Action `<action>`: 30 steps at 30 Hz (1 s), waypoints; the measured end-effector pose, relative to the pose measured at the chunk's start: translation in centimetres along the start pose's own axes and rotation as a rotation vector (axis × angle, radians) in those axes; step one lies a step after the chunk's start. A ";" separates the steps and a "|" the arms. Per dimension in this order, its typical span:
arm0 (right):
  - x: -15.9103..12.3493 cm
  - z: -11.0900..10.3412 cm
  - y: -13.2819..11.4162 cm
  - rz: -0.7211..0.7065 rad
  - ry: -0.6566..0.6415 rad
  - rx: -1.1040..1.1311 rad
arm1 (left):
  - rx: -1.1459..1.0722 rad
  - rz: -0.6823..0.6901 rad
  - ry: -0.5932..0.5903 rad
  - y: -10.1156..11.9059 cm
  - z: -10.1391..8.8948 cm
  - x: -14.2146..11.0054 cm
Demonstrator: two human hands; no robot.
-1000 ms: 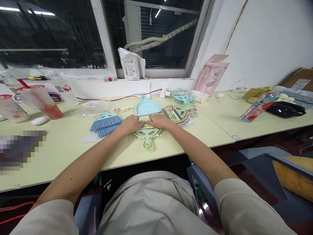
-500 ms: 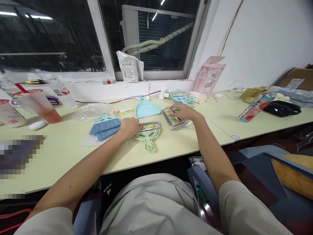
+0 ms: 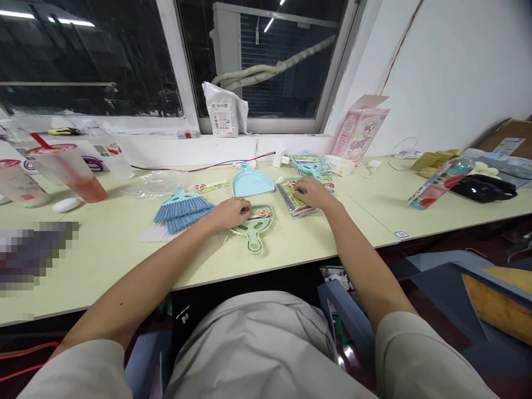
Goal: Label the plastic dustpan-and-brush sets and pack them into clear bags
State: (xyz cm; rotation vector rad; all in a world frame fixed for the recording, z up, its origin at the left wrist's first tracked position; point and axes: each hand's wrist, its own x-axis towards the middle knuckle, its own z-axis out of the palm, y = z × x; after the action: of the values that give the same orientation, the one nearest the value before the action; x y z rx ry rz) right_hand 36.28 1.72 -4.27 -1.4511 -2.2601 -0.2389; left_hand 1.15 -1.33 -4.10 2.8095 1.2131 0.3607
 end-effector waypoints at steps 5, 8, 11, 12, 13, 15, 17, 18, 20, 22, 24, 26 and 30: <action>0.1 0.1 -0.9 -0.040 0.130 0.027 | 0.118 -0.059 -0.068 1.0 -1.0 -0.4; 0.1 -0.1 -1.6 -0.037 0.169 0.079 | 0.203 -0.112 -0.136 2.1 -1.9 -0.8; 0.0 -0.3 -2.1 -0.012 0.178 0.108 | 0.218 -0.188 -0.220 3.3 -2.6 -1.4; -0.1 -0.3 -2.3 -0.002 0.180 0.112 | 0.215 -0.194 -0.238 3.6 -2.8 -1.5; -0.1 -0.4 -2.4 0.008 0.185 0.114 | 0.217 -0.183 -0.243 3.8 -2.8 -1.6; -0.2 -0.4 -2.7 0.021 0.205 0.115 | 0.225 -0.099 -0.207 4.0 -2.6 -1.7; -0.2 -0.4 -3.0 0.030 0.233 0.114 | 0.187 0.047 -0.164 3.7 -2.2 -1.6; -0.1 -0.3 -3.1 0.036 0.243 0.115 | 0.149 0.114 -0.159 3.6 -2.0 -1.5; -0.1 -0.2 -3.3 0.043 0.251 0.119 | 0.085 0.178 -0.173 3.3 -1.6 -1.4; 0.0 0.0 -3.4 0.044 0.250 0.124 | 0.102 0.130 -0.176 3.3 -1.5 -1.3; 0.0 0.2 -3.5 0.037 0.249 0.128 | 0.172 0.050 -0.170 3.6 -1.5 -1.4; 0.0 0.3 -3.7 0.035 0.250 0.133 | 0.230 -0.021 -0.191 4.1 -1.6 -1.6; 0.0 0.6 -4.2 0.044 0.235 0.159 | 0.303 -0.153 -0.222 4.7 -1.8 -1.8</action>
State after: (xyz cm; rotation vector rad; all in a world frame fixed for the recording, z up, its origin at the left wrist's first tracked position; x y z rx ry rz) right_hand 32.33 0.16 -4.40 -1.3153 -2.0096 -0.1993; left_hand 2.87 -5.89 -2.02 2.8670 1.5274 -0.1541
